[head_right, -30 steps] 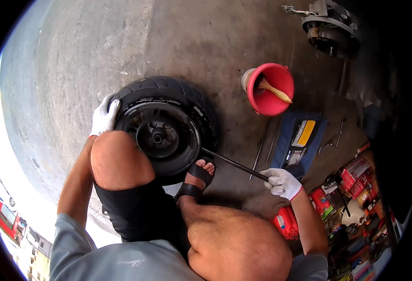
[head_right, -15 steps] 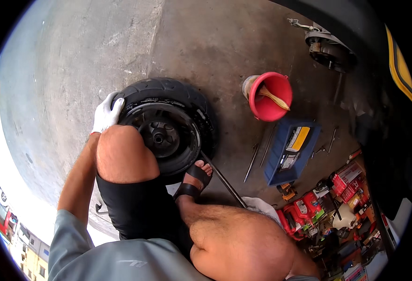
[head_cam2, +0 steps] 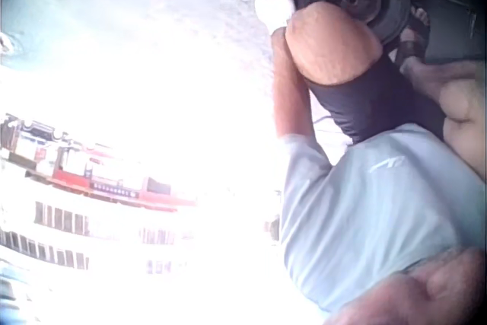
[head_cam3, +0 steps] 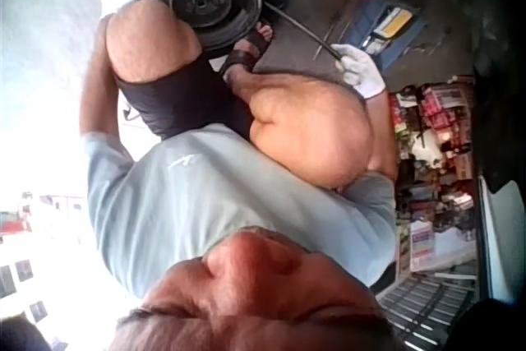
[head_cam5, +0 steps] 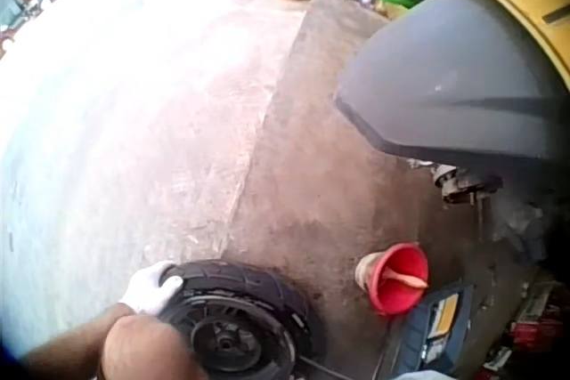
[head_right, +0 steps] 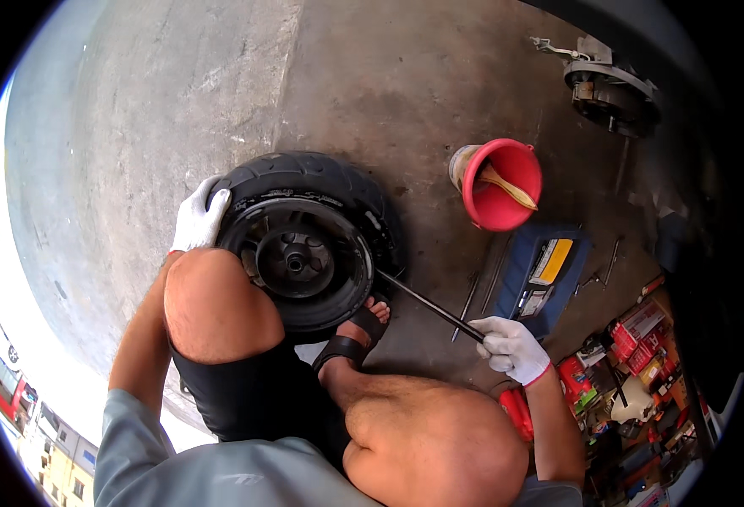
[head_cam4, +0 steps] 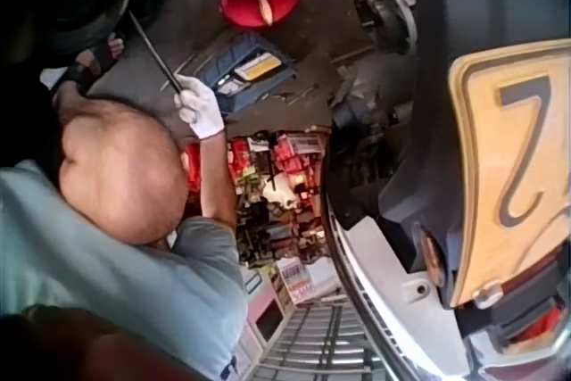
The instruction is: The person mounts a tire onto a wheel rim by applying lubricant with a brush and prying the tire bead over the rim using metal tire levers.
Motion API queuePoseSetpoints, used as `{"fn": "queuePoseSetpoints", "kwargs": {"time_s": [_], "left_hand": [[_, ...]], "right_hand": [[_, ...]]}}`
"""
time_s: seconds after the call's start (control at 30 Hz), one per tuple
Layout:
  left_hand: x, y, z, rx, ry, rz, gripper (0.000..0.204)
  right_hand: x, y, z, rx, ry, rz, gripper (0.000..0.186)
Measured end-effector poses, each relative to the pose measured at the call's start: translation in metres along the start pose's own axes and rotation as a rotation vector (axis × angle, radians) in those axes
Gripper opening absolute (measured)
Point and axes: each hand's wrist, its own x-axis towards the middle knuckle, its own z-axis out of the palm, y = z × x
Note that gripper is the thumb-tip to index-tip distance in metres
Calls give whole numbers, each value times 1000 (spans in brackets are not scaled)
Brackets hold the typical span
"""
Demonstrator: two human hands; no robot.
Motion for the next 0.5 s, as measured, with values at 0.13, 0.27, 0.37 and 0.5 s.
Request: {"fn": "queuePoseSetpoints", "kwargs": {"time_s": [0.13,0.27,0.37,0.5], "left_hand": [[3,0,-5,-10,8,-16,54],[5,0,-8,-126,-38,-47,52],[4,-4,-10,-112,-72,-50,55],[9,2,-14,-110,-169,-74,61]], "right_hand": [[4,-9,9,-61,24,4,41],[10,-6,30,-537,113,-31,33],[35,16,15,-1034,231,-158,16],[45,45,6,-715,148,-128,18]]}}
